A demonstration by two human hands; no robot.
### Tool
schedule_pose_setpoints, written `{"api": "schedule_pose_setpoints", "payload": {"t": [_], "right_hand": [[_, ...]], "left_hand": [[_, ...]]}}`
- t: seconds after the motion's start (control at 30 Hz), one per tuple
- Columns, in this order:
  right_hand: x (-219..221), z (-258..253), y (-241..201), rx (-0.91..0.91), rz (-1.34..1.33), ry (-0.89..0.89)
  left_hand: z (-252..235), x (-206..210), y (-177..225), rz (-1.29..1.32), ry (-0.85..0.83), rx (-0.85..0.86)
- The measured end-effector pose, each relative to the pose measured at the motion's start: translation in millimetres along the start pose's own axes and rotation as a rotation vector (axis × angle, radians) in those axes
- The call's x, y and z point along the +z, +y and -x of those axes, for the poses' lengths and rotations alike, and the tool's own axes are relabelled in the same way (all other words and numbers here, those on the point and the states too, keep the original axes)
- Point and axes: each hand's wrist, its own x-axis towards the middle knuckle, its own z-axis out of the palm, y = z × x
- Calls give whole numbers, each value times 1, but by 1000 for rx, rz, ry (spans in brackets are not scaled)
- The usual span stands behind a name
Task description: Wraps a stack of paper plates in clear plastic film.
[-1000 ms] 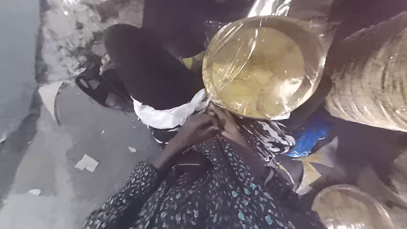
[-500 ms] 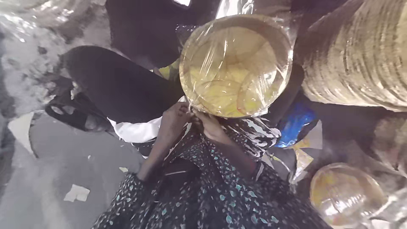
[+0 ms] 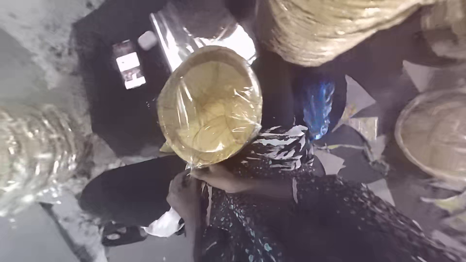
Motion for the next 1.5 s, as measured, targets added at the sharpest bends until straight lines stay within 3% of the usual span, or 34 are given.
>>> {"api": "schedule_pose_setpoints", "payload": {"t": [0.2, 0.37, 0.53, 0.63, 0.7, 0.83, 1.0, 1.07, 1.2, 1.37, 1.5], "right_hand": [[-2, -2, -8, 118, 88, -37], [-8, 3, -17, 55, 83, 33], [-13, 11, -22, -16, 3, 6], [-12, 18, -24, -73, -310, 21], [-11, 25, -27, -73, -492, 22], [-13, 35, -26, 28, -512, -29], [-13, 37, -19, 27, -542, 42], [-15, 37, -17, 18, -464, 66], [-13, 48, -16, 32, -212, 165], [-8, 52, -11, -178, 144, 152], [-7, 48, -17, -276, 399, 162]], "left_hand": [[11, 9, 13, 31, 172, 90], [21, -7, 14, -117, 6, 317], [20, -26, 21, -9, -61, 353], [15, -38, 14, 168, -1, 224], [16, -42, 9, 351, -89, 86], [25, -35, 28, 697, -345, -160], [20, -19, 34, 759, -371, -268], [20, -21, 34, 541, -234, -171], [22, -14, 25, 204, 149, 237], [15, -2, 9, 201, 345, 597], [6, 5, -1, 266, 424, 687]]}}
